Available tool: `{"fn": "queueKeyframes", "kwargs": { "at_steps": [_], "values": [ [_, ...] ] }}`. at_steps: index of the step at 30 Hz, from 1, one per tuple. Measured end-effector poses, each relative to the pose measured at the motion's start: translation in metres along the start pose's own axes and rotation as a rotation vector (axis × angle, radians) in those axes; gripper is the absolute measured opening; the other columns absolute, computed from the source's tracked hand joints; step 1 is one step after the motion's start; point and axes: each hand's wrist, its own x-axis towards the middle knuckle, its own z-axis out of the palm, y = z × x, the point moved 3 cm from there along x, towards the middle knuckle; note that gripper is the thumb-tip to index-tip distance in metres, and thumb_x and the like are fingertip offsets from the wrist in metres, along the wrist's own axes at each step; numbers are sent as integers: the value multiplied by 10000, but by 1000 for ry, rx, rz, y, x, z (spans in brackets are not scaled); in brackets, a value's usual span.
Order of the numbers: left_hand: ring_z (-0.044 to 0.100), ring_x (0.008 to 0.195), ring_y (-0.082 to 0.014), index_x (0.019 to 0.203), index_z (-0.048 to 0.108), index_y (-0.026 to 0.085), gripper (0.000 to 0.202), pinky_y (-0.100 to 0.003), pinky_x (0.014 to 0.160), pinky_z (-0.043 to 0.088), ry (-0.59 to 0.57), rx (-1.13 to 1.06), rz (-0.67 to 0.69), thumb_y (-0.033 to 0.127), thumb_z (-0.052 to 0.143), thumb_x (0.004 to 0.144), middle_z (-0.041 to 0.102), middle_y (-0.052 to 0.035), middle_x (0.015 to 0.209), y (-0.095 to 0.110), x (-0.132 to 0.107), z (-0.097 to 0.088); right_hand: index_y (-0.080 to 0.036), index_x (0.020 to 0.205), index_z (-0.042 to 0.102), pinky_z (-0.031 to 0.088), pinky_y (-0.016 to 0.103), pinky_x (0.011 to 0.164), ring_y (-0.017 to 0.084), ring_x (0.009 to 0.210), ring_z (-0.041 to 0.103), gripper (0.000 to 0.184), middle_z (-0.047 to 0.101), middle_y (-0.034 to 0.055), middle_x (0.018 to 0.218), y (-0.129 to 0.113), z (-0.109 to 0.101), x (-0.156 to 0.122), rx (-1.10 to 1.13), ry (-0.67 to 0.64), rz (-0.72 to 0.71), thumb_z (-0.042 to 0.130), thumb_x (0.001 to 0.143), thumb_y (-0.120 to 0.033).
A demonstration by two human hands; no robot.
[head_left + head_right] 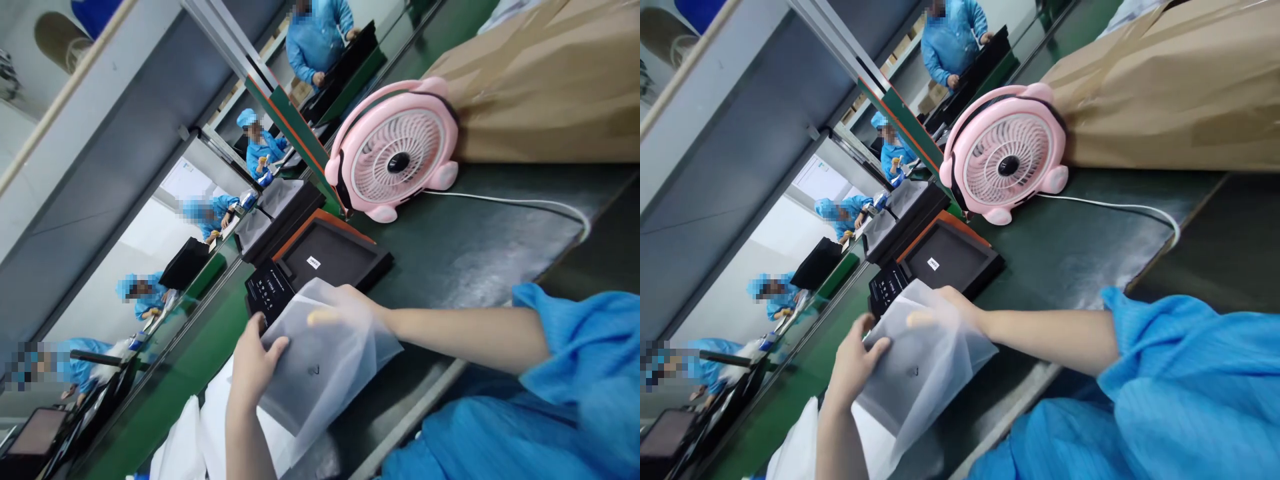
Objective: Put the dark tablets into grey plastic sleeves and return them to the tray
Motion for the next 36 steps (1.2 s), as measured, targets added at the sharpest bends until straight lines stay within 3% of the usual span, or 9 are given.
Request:
{"fn": "queueKeyframes", "kwargs": {
  "at_steps": [3, 8, 11, 16, 18, 21, 25, 30, 36],
  "values": [
    [496, 581, -155, 641, 558, 154, 374, -242, 537, 378, -143, -85, -109, 525, 529, 685, 534, -8, 594, -16, 0, -3, -113, 752, 647, 421, 237, 584, 193, 717, 582, 310, 646, 36, 735, -35, -3, 14, -224, -60, -80, 651, 629, -397],
    [533, 639, -167, 688, 594, 148, 418, -246, 577, 411, 434, -348, -239, 558, 569, 613, 585, -16, 622, -42, -20, 15, -89, 765, 641, 386, 208, 613, 140, 695, 559, 161, 652, 46, 776, -76, -13, 46, -698, -381, -222, 493, 713, -124],
    [565, 712, -186, 766, 614, 134, 472, -263, 626, 443, 625, -545, -331, 571, 593, 588, 627, -39, 711, -58, -31, 32, -88, 726, 640, 367, 178, 620, 100, 677, 541, 159, 646, 15, 723, -92, -29, 66, -690, -504, -298, 482, 711, -89],
    [583, 757, -175, 852, 605, 133, 389, -262, 675, 468, 652, -750, -400, 480, 578, 678, 644, -62, 793, -64, -33, 62, -59, 591, 595, 329, 141, 620, 30, 646, 531, 433, 589, -58, 588, -126, -66, 105, -502, -112, -234, 360, 842, -323],
    [593, 792, -178, 908, 588, 140, 350, -266, 704, 477, 698, -803, -459, 437, 537, 732, 642, -72, 840, -64, -36, 72, -52, 590, 585, 331, 145, 628, 17, 630, 528, 532, 583, -70, 600, -128, -70, 108, -506, -85, -233, 279, 868, -387],
    [604, 839, -188, 982, 562, 150, 332, -273, 725, 488, 738, -829, -511, 405, 464, 794, 633, -76, 859, -62, -39, 81, -91, 531, 594, 331, 150, 574, 38, 545, 514, 442, 562, -64, 510, -106, -65, 95, -541, -77, -204, 517, 737, -474],
    [602, 875, -194, 1053, 525, 144, 351, -285, 767, 487, 711, -863, -496, 375, 453, 799, 626, -97, 919, -60, -37, 89, -141, 502, 596, 330, 187, 472, 74, 445, 473, 218, 557, -29, 464, -67, -52, 79, -566, -110, -129, 727, 526, -314],
    [584, 962, -194, 1120, 478, 130, 390, -291, 856, 456, 740, -911, -466, 368, 412, 818, 614, -123, 995, -58, -30, 96, -141, 763, 630, 434, 218, 596, 101, 612, 545, 189, 643, 8, 719, -74, -53, 96, -178, -17, -294, 637, 608, -250],
    [587, 952, -191, 1045, 507, 137, 331, -287, 837, 468, 732, -879, -532, 369, 403, 833, 622, -106, 972, -58, -19, 90, -144, 914, 562, 472, 293, 732, 133, 775, 570, 299, 613, 75, 933, -61, -78, 80, 219, 477, -451, 554, 659, -300]
  ]
}}
